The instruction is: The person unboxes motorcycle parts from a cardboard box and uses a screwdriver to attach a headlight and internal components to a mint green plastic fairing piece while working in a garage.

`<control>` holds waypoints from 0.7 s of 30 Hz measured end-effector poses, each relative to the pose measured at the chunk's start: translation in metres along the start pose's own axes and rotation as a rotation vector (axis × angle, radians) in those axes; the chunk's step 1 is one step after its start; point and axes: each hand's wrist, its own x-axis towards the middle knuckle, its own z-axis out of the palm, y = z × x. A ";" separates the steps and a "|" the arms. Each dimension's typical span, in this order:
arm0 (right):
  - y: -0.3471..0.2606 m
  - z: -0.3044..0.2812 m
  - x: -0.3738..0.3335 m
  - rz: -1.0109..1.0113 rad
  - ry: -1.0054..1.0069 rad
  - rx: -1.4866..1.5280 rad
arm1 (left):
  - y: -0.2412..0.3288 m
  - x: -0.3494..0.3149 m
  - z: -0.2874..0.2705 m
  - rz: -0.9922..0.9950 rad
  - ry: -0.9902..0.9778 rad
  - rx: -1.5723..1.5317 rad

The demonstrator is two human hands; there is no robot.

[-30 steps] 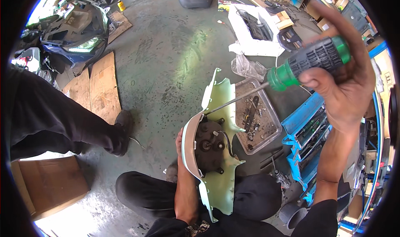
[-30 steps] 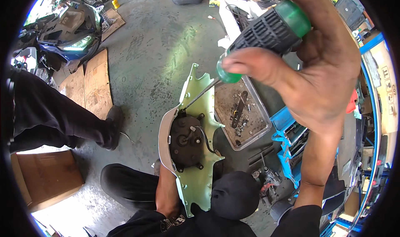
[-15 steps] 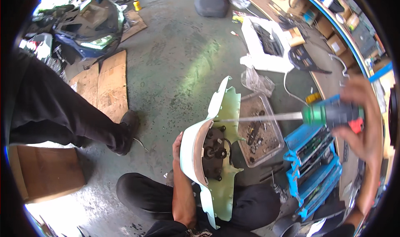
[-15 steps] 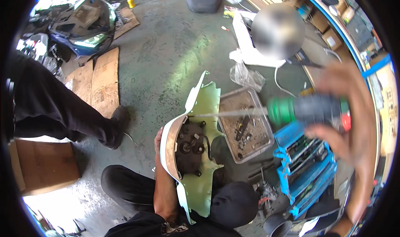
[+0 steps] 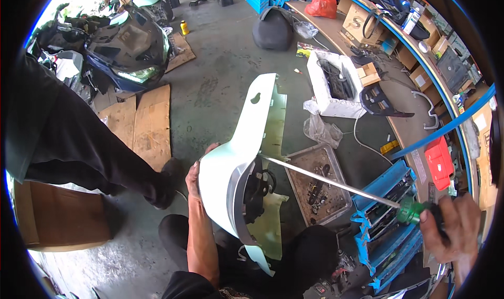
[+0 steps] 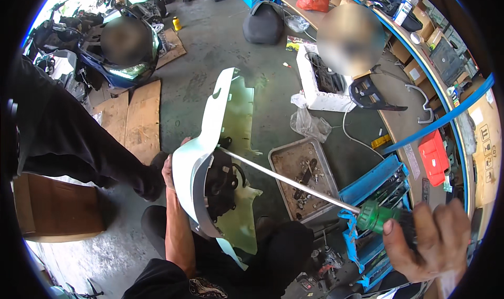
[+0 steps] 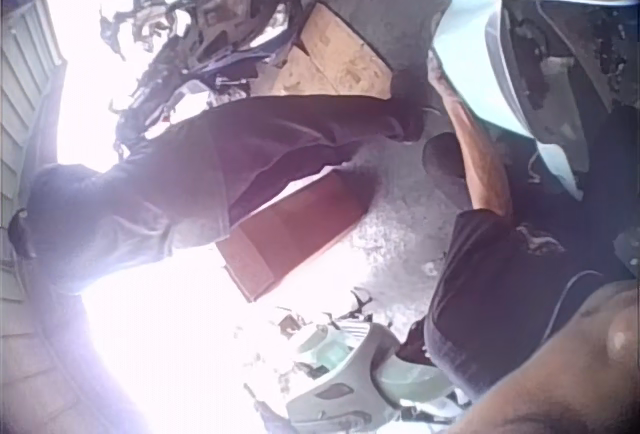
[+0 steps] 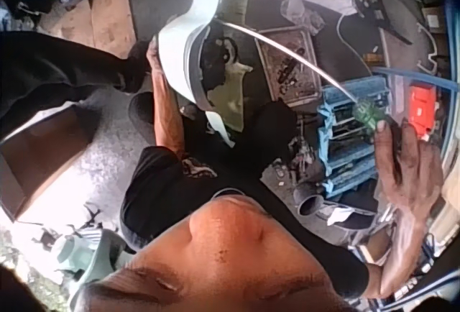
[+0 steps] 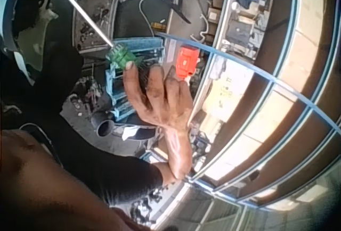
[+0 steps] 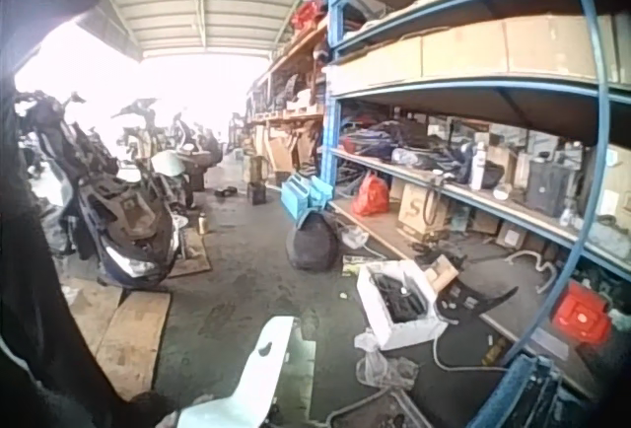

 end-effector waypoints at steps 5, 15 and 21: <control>0.001 0.008 0.016 0.027 -0.151 0.293 | 0.013 -0.017 -0.022 0.040 -0.003 0.062; -0.003 0.021 0.029 0.091 -0.116 0.497 | 0.005 -0.020 -0.024 -0.039 0.122 -0.022; -0.001 0.034 0.025 -0.187 -0.029 0.125 | 0.000 -0.017 -0.032 -0.043 0.154 0.005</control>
